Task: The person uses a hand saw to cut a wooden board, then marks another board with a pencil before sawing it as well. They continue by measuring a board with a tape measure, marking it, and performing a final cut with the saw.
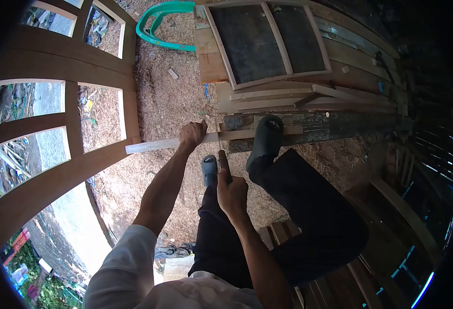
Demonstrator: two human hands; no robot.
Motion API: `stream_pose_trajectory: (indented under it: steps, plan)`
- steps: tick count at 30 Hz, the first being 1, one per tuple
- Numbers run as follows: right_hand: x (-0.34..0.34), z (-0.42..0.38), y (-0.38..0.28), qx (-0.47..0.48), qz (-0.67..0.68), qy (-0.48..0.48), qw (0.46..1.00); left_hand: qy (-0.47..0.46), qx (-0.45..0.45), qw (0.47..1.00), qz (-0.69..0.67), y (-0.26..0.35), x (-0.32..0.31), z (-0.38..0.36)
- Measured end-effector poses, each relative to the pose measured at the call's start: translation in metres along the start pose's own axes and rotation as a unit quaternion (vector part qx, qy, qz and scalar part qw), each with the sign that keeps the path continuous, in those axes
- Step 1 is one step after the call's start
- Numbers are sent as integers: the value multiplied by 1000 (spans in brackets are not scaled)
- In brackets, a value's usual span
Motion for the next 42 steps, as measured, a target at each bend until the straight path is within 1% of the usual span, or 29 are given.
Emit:
stream_pose_trajectory:
  steps: [2,3,4,5,6,7,8,9,12,13,15,16,17,20,21,24,25,28,31,34,37,40,42]
  plan:
    - [-16,19,6,28,-31,40,998,20,-12,1000,9,7,5,-2]
    - [-18,41,1,-51,-7,-17,999,31,-20,999,15,10,9,-2]
    - [-20,61,-4,-131,11,-72,989,-11,12,1000,-8,-3,-5,0]
    - [-25,95,-22,-47,-6,-18,999,0,7,1000,9,1,1,5]
    - [-41,108,-20,35,-10,53,998,-2,0,1000,25,9,6,-1]
    - [-57,118,-18,115,-23,125,985,-42,63,997,10,1,4,2]
    - [-67,112,-2,128,-27,120,984,-165,171,971,10,-4,0,6]
    - [-77,106,14,140,-30,115,983,-163,170,972,-2,0,3,11]
    - [-80,97,37,128,52,93,986,-162,160,974,1,6,11,7]
    - [-82,94,34,165,57,130,976,-158,154,975,6,9,11,8]
    - [-82,93,44,125,49,104,985,-184,164,969,-8,8,6,0]
    - [-77,96,38,114,49,97,988,-190,161,968,-15,9,6,6]
    - [-70,95,28,133,40,114,984,-200,179,963,-7,8,7,7]
    - [-58,96,16,78,27,87,993,-111,103,988,11,8,10,5]
    - [-38,78,-4,93,28,85,992,-143,130,981,-6,9,10,7]
    - [-2,50,-12,106,70,21,992,-166,140,976,-7,11,10,7]
    - [7,43,-17,51,150,-32,987,-155,138,978,-13,11,11,7]
    - [7,29,-7,-31,230,-82,969,-135,139,981,-12,10,11,6]
    - [5,13,-1,-55,212,-84,972,-101,95,990,6,10,13,5]
    - [2,5,13,21,51,-5,998,-79,84,993,2,6,10,3]
    - [4,-14,19,27,6,5,1000,-19,34,999,-11,6,11,0]
    - [5,-16,24,-44,64,-34,996,-26,50,998,-15,2,7,1]
    - [10,-19,10,-25,18,-25,999,-29,51,998,-14,6,6,0]
Point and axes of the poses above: each hand's wrist, its own z-axis towards the middle knuckle, its own x-axis out of the back of the hand, y = z × x, the point moved 7 cm from there along z, towards the middle knuckle, and after that the axes turned 14 degrees about -z, right-handed, at the moved point
